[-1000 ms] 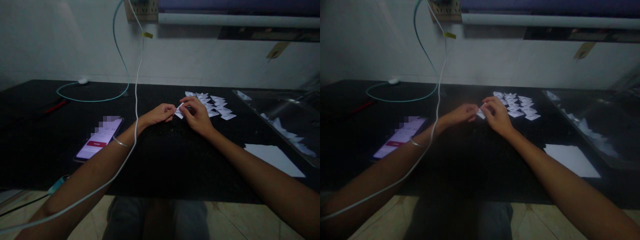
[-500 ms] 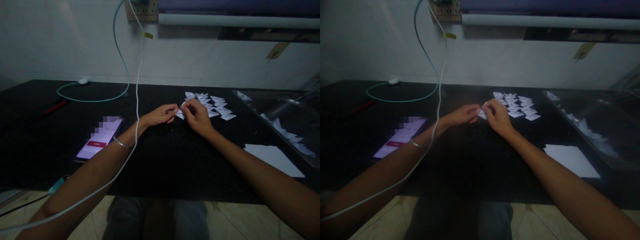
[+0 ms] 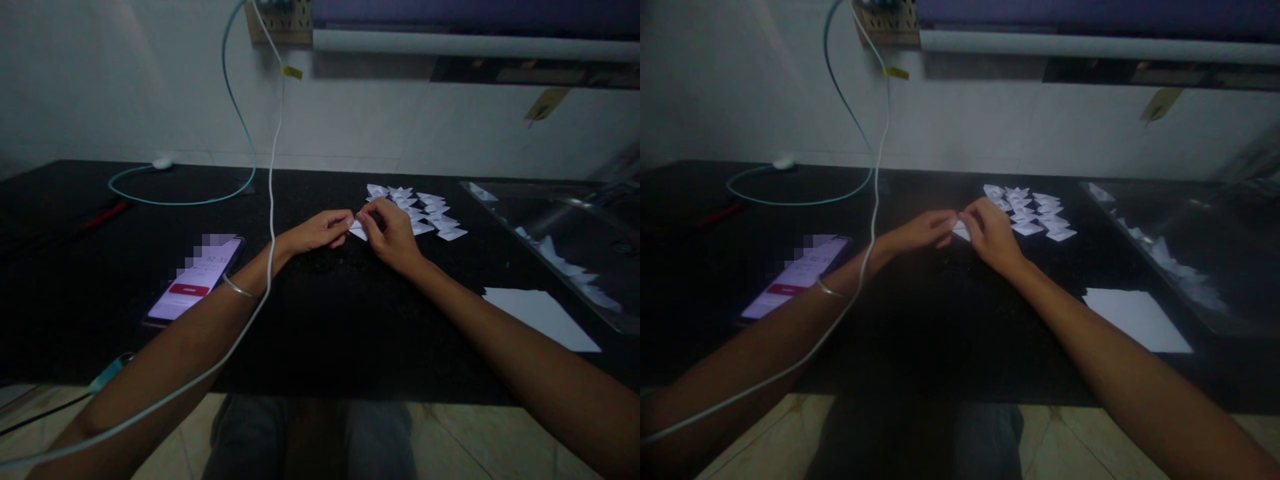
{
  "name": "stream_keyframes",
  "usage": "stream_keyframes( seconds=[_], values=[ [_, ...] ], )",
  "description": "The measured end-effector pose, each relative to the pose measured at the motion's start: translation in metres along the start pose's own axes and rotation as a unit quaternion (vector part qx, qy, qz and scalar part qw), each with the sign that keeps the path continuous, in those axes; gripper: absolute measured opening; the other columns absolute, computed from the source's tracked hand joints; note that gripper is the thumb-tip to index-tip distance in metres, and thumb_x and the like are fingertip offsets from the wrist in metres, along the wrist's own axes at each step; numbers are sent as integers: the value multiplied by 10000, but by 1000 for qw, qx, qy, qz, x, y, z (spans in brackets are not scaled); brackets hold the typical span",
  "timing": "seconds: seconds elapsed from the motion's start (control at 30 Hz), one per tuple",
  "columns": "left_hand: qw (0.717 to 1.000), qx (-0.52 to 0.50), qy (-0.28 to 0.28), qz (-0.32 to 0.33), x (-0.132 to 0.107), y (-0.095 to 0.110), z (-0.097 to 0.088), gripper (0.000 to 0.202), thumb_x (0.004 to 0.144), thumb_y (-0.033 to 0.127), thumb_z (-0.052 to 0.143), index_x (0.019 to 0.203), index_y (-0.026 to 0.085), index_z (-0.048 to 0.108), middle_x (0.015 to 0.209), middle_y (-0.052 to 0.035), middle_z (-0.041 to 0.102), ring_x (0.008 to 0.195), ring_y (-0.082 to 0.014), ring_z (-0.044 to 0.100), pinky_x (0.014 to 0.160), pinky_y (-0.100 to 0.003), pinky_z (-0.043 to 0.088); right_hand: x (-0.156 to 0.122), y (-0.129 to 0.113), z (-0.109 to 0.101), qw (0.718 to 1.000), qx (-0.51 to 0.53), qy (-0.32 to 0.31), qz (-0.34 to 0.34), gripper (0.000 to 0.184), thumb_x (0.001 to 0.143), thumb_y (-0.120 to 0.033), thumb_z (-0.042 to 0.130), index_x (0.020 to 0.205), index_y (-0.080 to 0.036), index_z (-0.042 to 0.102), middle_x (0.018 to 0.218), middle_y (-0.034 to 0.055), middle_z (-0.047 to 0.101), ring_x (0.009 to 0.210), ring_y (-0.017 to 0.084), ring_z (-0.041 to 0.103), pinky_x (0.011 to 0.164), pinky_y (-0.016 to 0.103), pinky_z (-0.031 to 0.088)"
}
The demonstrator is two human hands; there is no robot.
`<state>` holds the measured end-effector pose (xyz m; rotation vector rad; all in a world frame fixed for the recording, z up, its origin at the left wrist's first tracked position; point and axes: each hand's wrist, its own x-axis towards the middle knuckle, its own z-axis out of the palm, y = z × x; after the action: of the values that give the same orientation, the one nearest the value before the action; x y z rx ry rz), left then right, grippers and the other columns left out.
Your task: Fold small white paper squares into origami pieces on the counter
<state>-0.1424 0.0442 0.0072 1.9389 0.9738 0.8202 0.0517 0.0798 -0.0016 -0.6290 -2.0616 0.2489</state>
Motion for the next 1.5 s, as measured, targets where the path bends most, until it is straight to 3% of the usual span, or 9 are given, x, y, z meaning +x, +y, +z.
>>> stream_keyframes(
  seconds=[0.6, 1.1, 1.3, 1.5],
  values=[
    [1000, 4, -6, -6, -1, 0, 0, 325, 992, 481, 470, 863, 185, 504, 620, 43, 466, 521, -80, 401, 512, -232, 288, -2, 2, 2, 1000, -11, -15, -8, 109, 958, -293, 550, 863, -241, 568, 794, 24, 588, 714, 189, 524, 685, 361, 430],
    [999, 11, -32, -17, -1, 0, -1, 361, 979, 513, 487, 827, 186, 494, 610, 35, 480, 508, -77, 399, 495, -219, 292, -2, 2, 3, 998, 44, 4, 34, 170, 941, -382, 577, 1026, -244, 524, 913, 39, 608, 810, 202, 584, 721, 364, 466],
    [1000, 7, -13, -5, -1, -3, -1, 381, 977, 531, 482, 812, 187, 490, 622, 31, 487, 525, -78, 414, 507, -214, 303, -2, 5, 6, 994, 83, 8, 76, 240, 926, -413, 609, 1072, -255, 504, 863, 25, 620, 778, 199, 600, 683, 358, 472],
    [1000, 6, 15, 9, -1, -5, -2, 386, 977, 540, 482, 818, 189, 499, 612, 38, 486, 526, -79, 425, 519, -209, 319, -5, 13, 15, 970, 173, -18, 168, 370, 905, -460, 648, 1154, -291, 433, 792, -4, 635, 606, 174, 578, 525, 327, 441]
  ],
)
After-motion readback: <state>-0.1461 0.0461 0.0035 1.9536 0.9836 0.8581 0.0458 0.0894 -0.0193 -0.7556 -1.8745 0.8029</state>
